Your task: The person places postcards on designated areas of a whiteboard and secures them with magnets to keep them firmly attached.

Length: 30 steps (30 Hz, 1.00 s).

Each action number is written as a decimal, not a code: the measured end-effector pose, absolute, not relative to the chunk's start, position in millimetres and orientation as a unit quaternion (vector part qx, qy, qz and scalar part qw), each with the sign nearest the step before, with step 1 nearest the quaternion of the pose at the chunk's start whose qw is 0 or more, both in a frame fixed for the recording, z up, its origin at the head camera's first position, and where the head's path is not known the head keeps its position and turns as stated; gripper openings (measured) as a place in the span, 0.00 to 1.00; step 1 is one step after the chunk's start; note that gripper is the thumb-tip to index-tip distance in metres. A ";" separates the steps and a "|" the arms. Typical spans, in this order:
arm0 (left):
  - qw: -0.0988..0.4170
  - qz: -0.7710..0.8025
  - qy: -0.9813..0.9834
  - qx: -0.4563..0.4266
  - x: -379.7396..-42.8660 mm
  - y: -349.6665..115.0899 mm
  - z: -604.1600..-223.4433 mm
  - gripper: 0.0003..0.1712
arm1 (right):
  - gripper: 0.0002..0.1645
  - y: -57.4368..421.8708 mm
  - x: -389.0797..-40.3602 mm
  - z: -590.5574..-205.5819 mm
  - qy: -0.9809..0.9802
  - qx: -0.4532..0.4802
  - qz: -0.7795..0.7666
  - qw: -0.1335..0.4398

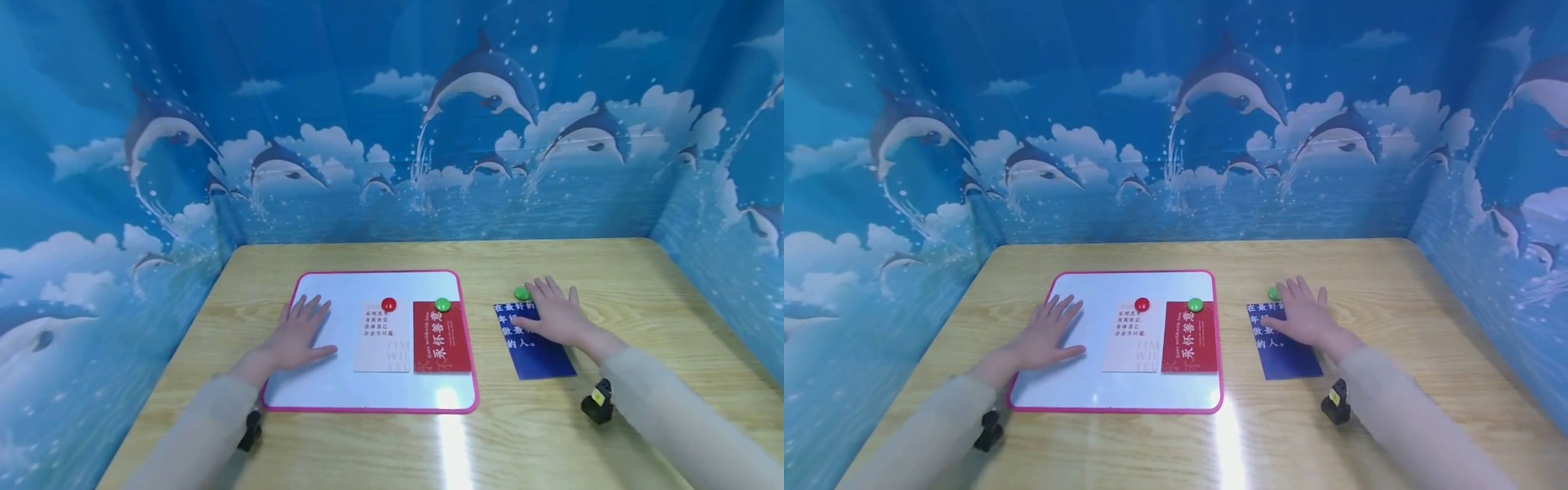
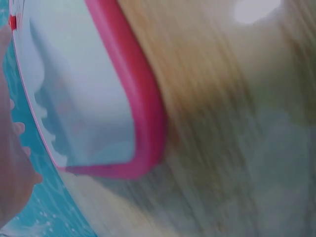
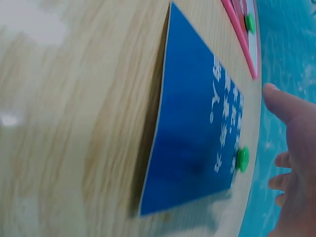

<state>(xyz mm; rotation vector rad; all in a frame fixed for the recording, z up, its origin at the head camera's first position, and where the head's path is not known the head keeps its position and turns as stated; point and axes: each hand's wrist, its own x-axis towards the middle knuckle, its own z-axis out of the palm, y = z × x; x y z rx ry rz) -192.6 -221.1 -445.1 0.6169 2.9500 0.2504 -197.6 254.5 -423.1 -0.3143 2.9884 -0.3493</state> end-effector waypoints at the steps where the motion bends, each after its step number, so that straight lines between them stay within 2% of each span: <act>1: 0.061 0.085 0.974 0.200 -192.6 -223.9 -445.6 0.52 | 0.53 257.8 -198.1 -424.0 0.987 -0.101 -0.113 0.061; 17: 0.079 0.101 0.980 0.149 -192.8 -256.7 -450.4 0.54 | 0.62 287.6 -206.5 -435.4 0.978 -0.099 -0.123 0.133; 22: 0.082 0.092 0.981 0.148 -192.9 -259.3 -454.5 0.54 | 0.62 290.1 -207.6 -434.3 0.974 -0.093 -0.135 0.156; 30: 0.086 0.089 0.982 0.142 -193.5 -259.7 -454.2 0.53 | 0.56 288.3 -212.1 -430.6 0.979 -0.076 -0.126 0.140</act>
